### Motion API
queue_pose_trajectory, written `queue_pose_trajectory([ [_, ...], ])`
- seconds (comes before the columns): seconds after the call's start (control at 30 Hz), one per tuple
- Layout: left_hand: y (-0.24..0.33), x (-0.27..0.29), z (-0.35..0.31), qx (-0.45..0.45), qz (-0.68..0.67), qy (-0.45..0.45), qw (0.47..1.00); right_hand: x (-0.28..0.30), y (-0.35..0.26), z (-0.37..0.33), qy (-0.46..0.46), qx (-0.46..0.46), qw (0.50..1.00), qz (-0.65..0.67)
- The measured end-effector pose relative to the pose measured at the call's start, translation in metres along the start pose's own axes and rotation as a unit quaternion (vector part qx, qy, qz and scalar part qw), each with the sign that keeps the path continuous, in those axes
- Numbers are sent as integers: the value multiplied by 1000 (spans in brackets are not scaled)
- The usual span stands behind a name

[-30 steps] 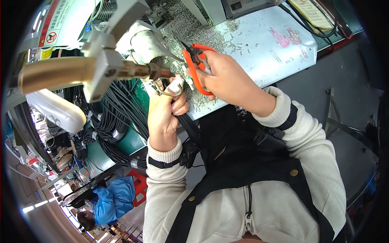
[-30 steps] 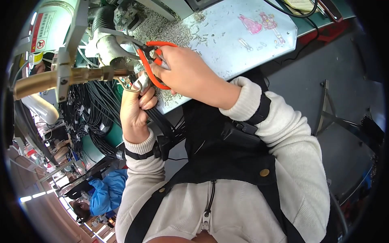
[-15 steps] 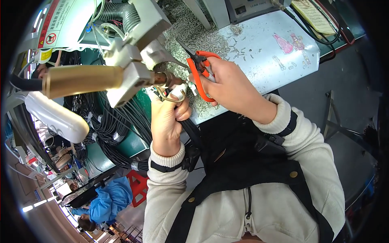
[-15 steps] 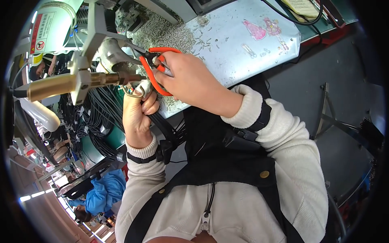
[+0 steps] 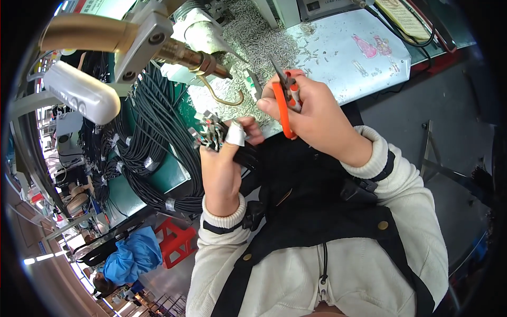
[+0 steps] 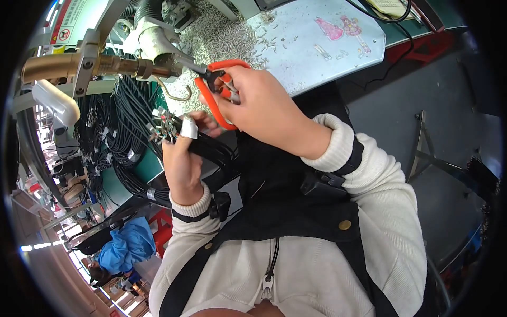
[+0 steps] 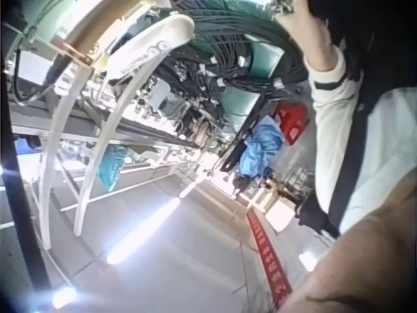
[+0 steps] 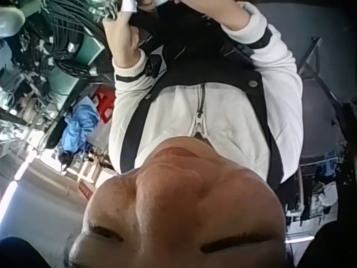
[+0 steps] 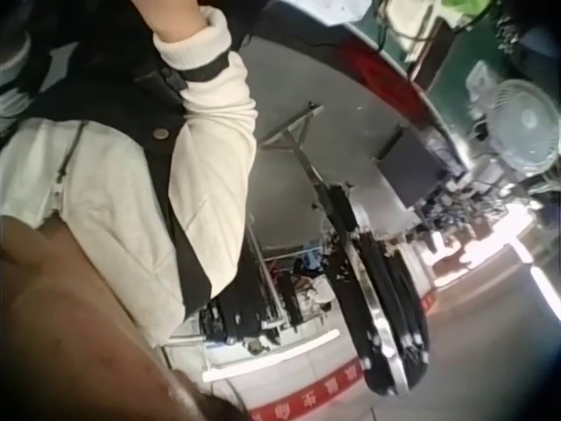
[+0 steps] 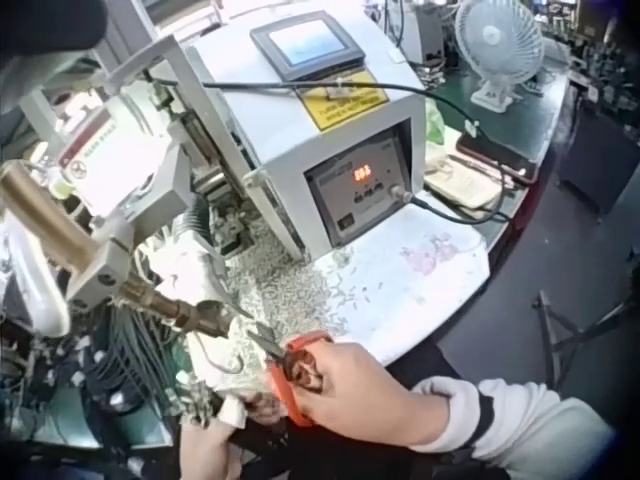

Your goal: The person holds a bundle of cables and uses shears to trim the ends of individual wires. They repeatedly select a wire from the bundle, cut it with the shears, and then set the bundle aside.

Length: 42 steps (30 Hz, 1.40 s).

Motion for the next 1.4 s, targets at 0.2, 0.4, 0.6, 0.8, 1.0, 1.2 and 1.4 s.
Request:
queue_pose_trajectory([
  [0.2,-8,-19,-21,20,86,-70,994,-10,-16,-11,-133,-29,989,57],
  [0.4,-1,-12,-25,7,-38,-40,998,-4,0,-16,-54,-68,996,-1],
  [0.6,3,-10,-30,27,-95,-59,993,10,-36,-37,84,387,865,-308],
  [0.8,3,-9,-33,-90,120,-12,989,5,-41,-44,68,375,846,-372],
  [1.0,5,-17,-31,-150,220,-20,964,4,-18,-33,2,230,949,-214],
  [1.2,-8,-8,-30,74,-55,-13,996,2,-21,-37,34,241,950,-196],
  [1.4,-12,-12,-32,-12,55,11,998,-6,-26,-46,82,240,917,-309],
])
Point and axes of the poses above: each hand's wrist, its own z-axis towards the middle knuckle, its own x-axis out of the back of the hand, y = z × x, the point moved 5 cm from there along z, towards the middle knuckle, and after that the axes turned 12 degrees about -z, right-handed, at the moved point
